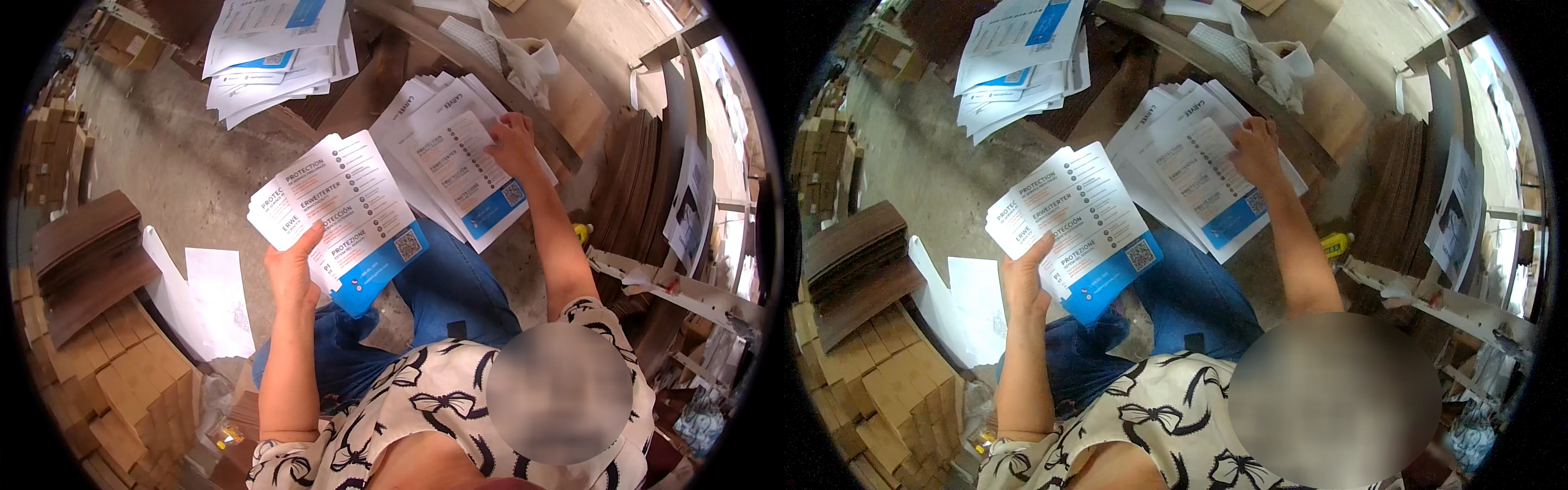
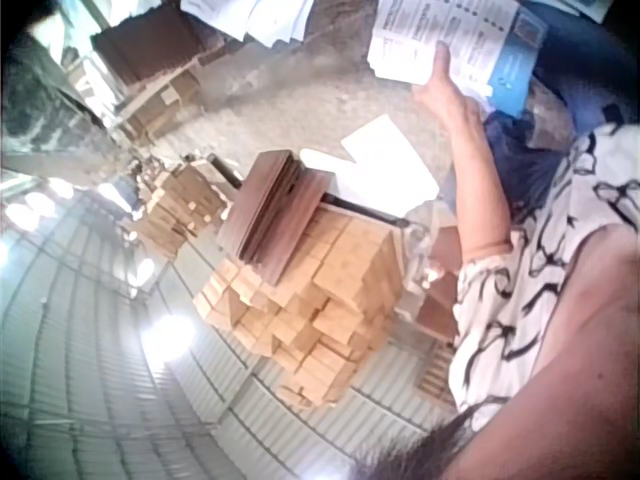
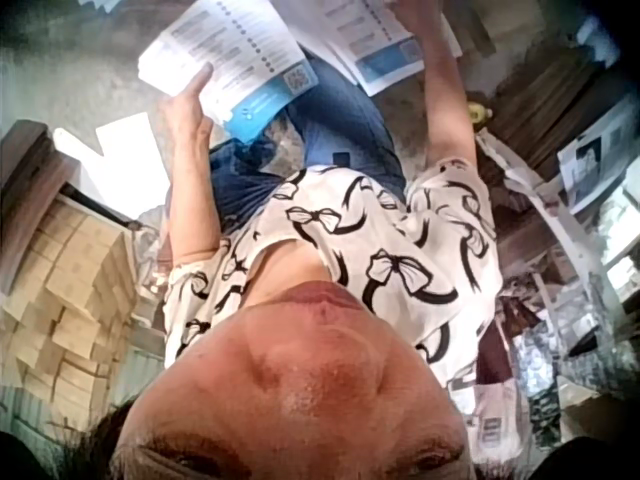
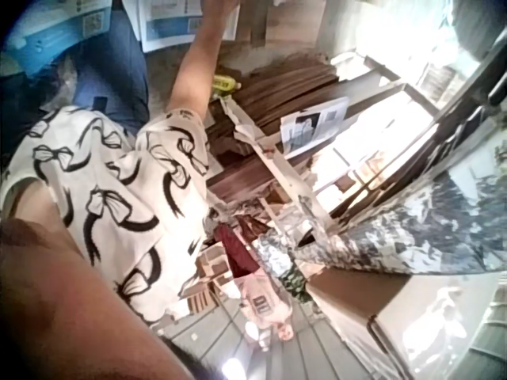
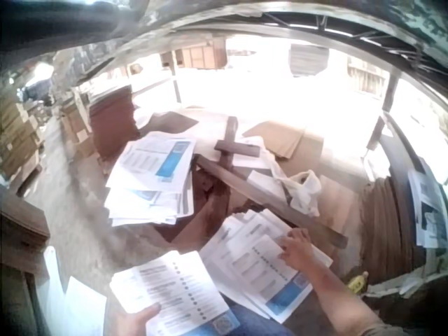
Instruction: The person sorts through several white and blue printed flyers by hand, picking them up from a large stack on a wooden work surface and organizing them into a smaller pile in their left hand.
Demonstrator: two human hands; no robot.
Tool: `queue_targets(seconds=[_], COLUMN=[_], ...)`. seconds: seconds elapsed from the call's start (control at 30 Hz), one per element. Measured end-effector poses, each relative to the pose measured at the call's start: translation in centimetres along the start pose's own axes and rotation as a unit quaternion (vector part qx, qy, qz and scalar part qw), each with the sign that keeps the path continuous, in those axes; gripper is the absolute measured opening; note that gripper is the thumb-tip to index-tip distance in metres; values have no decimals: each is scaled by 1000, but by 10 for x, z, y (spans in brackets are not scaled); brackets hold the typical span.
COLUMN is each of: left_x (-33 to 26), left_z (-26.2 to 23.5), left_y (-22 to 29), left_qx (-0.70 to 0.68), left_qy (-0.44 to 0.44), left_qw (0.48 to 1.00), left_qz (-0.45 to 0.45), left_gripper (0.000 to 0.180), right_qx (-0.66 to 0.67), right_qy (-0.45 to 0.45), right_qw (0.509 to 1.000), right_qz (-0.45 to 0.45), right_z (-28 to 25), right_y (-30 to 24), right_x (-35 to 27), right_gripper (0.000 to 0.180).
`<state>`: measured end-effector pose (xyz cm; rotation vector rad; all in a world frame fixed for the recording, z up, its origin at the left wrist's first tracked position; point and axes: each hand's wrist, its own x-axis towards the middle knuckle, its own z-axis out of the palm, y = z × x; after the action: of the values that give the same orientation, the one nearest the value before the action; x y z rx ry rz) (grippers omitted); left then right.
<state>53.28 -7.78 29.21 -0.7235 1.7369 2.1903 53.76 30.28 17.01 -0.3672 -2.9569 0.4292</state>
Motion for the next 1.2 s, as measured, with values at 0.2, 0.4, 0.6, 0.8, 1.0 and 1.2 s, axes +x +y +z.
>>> queue_targets(seconds=[0.2,0.4,0.6,0.8,1.0,1.2], left_x=[3,3,-2,-2,0,-7], left_z=[-15,-11,-23,-6,-11,-17], left_y=[2,2,5,11,9,21], left_qx=[-20,-76,-79,-123,-102,-136], left_qy=[7,-27,-19,-65,-55,-79], left_qw=[1000,997,996,989,992,986], left_qz=[-20,-19,-41,-41,-43,-58], left_gripper=[39,36,35,32,32,35], right_qx=[96,218,372,587,652,563], right_qy=[25,-71,42,79,46,-85], right_qw=[995,973,927,800,756,807], right_qz=[-4,31,-12,-91,-18,-157], right_z=[5,-73,-184,-203,-89,-134], right_y=[1,-6,-54,-119,-212,-299], right_x=[2,13,96,231,323,345], right_gripper=[26,41,34,35,36,43])
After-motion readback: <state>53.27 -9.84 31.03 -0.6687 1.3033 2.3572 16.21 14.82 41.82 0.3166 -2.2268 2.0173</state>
